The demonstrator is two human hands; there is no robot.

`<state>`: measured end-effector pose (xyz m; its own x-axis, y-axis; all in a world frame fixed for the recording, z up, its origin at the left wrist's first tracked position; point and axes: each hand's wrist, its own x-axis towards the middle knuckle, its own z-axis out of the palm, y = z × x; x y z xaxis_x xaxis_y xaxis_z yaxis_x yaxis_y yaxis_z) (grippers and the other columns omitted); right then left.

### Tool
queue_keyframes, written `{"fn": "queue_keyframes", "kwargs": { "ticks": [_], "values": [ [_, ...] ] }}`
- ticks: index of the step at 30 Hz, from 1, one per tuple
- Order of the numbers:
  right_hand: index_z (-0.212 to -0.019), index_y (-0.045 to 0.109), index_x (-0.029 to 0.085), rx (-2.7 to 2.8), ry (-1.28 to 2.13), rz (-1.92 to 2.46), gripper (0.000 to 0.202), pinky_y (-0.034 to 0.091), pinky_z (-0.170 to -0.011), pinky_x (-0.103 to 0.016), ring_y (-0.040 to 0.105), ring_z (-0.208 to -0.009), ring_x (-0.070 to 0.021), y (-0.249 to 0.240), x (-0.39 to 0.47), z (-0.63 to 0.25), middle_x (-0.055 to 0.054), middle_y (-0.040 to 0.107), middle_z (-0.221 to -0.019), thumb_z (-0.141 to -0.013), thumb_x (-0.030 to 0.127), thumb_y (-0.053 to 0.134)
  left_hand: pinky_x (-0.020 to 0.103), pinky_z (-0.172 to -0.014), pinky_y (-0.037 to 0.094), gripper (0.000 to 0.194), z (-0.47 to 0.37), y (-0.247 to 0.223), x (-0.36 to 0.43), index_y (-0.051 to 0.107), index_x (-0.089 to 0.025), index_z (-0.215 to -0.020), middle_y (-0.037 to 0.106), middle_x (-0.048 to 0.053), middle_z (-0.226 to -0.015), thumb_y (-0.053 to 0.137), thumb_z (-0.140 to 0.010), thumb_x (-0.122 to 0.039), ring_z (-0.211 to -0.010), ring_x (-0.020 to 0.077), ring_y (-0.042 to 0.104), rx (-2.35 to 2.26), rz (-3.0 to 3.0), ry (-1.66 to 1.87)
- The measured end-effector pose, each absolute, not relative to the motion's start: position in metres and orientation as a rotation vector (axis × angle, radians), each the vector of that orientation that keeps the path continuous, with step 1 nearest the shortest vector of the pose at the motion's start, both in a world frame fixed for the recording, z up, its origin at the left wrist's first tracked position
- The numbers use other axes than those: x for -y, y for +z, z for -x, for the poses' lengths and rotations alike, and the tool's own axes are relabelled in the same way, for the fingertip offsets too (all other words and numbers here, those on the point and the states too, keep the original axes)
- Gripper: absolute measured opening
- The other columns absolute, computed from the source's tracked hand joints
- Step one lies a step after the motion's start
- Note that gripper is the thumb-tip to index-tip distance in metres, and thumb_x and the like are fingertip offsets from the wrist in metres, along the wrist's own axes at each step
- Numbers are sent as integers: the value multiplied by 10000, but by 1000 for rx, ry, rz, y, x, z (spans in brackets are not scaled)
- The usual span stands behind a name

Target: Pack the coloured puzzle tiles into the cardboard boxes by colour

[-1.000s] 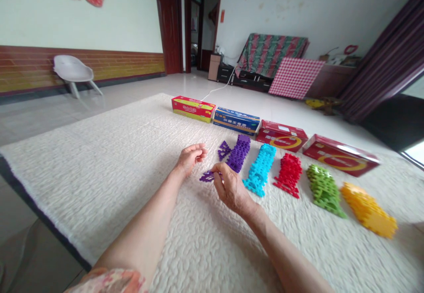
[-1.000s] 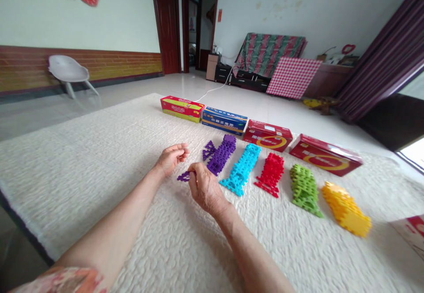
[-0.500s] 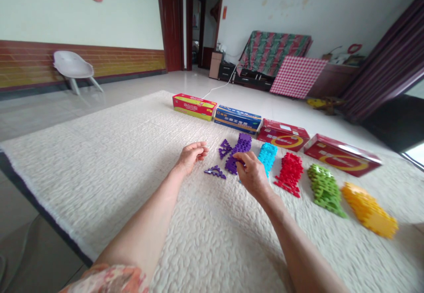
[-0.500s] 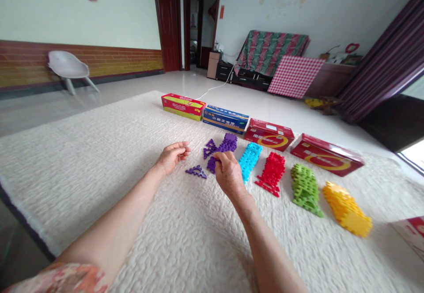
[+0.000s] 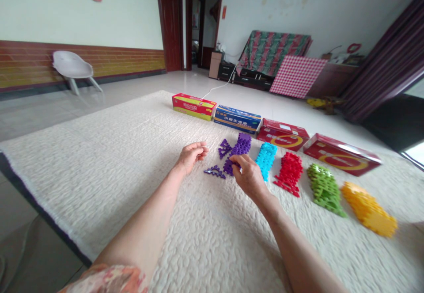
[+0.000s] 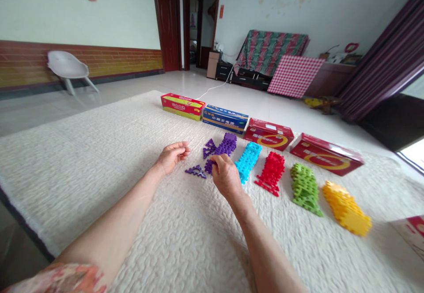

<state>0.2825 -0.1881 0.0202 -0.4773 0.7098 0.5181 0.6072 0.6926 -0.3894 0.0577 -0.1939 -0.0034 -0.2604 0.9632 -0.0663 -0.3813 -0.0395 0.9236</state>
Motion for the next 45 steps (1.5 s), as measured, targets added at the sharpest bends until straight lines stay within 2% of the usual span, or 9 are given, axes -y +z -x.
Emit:
{"fn": "queue_keyframes", "kwargs": {
  "ticks": [5, 11, 21, 27, 39, 45],
  "values": [
    [-1037, 643, 168, 2248, 134, 1043, 277, 481, -842, -345, 595, -932, -224, 22, 190, -283, -99, 632, -998, -821, 110, 481, 190, -552, 455, 290, -57, -4, 193, 692, -128, -939, 709, 56, -767, 668, -651, -146, -623, 99, 622, -1098, -761, 1555],
    [-1036, 654, 179, 2242, 85, 1101, 276, 488, -841, -366, 584, -930, -233, 22, 191, -283, -106, 619, -990, -821, 131, 487, 188, -551, 455, 295, -56, -6, 192, 692, -127, -944, 710, 58, -769, 669, -651, -146, -624, 98, 623, -1090, -769, 1555],
    [-937, 691, 180, 2070, 291, 1093, 267, 499, -725, -308, 594, -769, -174, 19, 179, -286, -57, 640, -850, -767, 156, 487, 187, -548, 456, 290, -58, -4, 193, 692, -124, -934, 706, 56, -760, 672, -645, -141, -618, 97, 620, -1097, -761, 1559],
    [-924, 693, 191, 2103, 302, 1063, 259, 497, -690, -293, 593, -739, -164, 19, 181, -284, -52, 653, -846, -764, 159, 491, 194, -547, 452, 285, -59, -1, 195, 694, -121, -923, 705, 60, -757, 673, -640, -139, -614, 101, 617, -1104, -753, 1556],
    [-1078, 636, 184, 2144, 108, 1080, 296, 490, -894, -388, 588, -1002, -243, 20, 187, -284, -105, 614, -1068, -805, 142, 528, 192, -541, 452, 289, -58, -2, 195, 694, -125, -933, 709, 57, -759, 657, -647, -138, -608, 100, 618, -1117, -755, 1549],
    [-1011, 628, 189, 2144, 202, 883, 200, 511, -794, -303, 622, -881, -183, 27, 197, -277, -77, 641, -966, -867, 150, 495, 184, -532, 446, 282, -60, 2, 196, 694, -126, -922, 704, 51, -747, 659, -642, -131, -604, 97, 611, -1133, -737, 1549]
  ]
}}
